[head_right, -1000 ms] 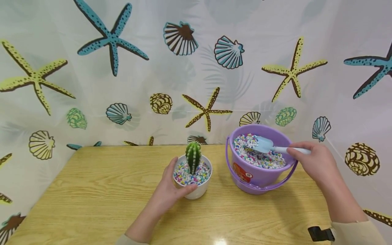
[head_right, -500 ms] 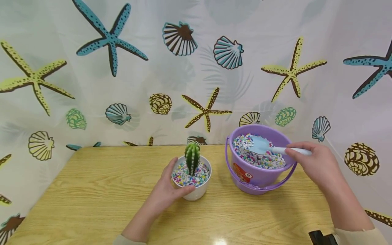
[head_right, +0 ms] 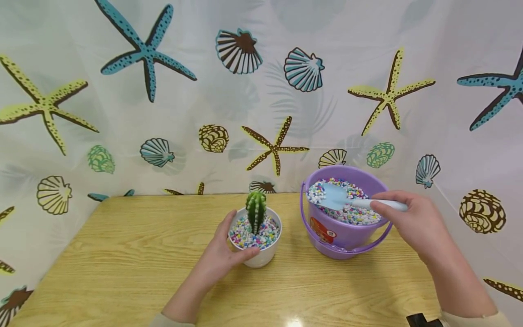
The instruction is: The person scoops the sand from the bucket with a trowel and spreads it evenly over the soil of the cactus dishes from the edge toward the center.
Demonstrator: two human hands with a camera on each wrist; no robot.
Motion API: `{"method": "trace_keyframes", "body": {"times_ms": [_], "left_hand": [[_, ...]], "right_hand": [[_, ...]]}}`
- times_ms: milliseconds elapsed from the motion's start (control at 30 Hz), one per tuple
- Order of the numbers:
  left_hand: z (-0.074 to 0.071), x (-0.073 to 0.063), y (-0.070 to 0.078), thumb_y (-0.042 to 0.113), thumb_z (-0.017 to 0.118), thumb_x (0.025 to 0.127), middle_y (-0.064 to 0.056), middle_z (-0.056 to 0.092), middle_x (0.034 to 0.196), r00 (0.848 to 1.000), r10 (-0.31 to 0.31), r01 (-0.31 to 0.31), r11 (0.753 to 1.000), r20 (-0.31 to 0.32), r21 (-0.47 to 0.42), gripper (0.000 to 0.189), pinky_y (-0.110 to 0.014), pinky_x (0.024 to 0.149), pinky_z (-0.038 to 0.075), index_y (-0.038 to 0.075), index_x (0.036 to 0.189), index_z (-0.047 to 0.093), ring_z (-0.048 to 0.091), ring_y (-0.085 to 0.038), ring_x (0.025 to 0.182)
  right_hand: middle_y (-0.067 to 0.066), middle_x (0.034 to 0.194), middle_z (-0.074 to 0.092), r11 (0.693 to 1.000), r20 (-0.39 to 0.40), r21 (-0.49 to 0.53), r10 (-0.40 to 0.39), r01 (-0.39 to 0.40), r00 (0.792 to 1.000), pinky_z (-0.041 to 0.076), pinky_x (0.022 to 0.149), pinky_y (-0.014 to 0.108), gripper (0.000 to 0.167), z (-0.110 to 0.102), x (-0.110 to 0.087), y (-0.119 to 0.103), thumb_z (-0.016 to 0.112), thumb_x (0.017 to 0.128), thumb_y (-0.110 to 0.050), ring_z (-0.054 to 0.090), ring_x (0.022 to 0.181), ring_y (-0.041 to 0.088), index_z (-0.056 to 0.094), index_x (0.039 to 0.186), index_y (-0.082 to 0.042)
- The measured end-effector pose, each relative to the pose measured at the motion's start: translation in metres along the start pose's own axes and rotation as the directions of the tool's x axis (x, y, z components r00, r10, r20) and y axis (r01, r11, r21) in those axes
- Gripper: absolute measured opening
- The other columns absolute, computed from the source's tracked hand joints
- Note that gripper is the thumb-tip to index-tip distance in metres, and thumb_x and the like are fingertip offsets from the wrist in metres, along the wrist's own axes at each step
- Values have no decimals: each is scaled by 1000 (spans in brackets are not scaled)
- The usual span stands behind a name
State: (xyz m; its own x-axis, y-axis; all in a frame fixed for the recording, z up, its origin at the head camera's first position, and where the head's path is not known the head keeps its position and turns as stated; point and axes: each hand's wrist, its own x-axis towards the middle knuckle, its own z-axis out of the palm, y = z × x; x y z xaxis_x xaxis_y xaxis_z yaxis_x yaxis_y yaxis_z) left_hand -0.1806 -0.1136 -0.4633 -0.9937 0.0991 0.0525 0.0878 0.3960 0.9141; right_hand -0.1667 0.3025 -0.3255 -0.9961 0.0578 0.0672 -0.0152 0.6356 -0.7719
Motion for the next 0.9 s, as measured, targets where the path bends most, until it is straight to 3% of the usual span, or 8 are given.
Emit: {"method": "trace_keyframes", "body": {"times_ms": [200,333,533,667,900], "left_hand": [[-1,0,-1,48,99,83,-19,26,178,1000,-3,3,1000,4,-5,127,-73,123,32,19,178,19,35,-49,158],[-2,0,-1,47,99,83,-18,27,178,1000,-2,2,1000,9,-6,127,-73,123,31,20,178,20,36,-48,158],[-8,1,-3,44,100,83,-19,26,179,1000,13,-13,1000,28,-8,126,-73,124,29,21,178,21,34,-49,158],[-11,1,-3,43,101,82,-18,25,179,999,18,-17,1000,44,-19,126,-72,125,28,22,178,21,33,-48,159],[-15,0,-4,44,101,82,-17,26,179,998,12,-12,1000,66,-10,127,-73,125,27,20,178,21,31,-46,161]], "right_hand": [[11,119,63,1000,21,-5,-17,17,1000,40,69,37,55,9,-5,-7,74,107,-48,45,97,24,75,139,-4],[9,116,63,1000,35,3,-13,13,999,40,66,35,52,17,-8,-10,75,107,-47,45,92,23,76,139,-7],[6,113,68,999,43,16,-38,37,998,42,70,33,47,29,-11,-16,77,106,-43,50,92,20,78,137,-8],[9,118,67,999,59,27,-35,33,998,41,71,33,46,37,-15,-17,78,105,-45,47,98,22,79,136,-11],[12,127,70,999,69,30,-25,23,997,49,77,31,47,50,-21,-15,77,105,-48,54,105,24,79,136,-13]]}}
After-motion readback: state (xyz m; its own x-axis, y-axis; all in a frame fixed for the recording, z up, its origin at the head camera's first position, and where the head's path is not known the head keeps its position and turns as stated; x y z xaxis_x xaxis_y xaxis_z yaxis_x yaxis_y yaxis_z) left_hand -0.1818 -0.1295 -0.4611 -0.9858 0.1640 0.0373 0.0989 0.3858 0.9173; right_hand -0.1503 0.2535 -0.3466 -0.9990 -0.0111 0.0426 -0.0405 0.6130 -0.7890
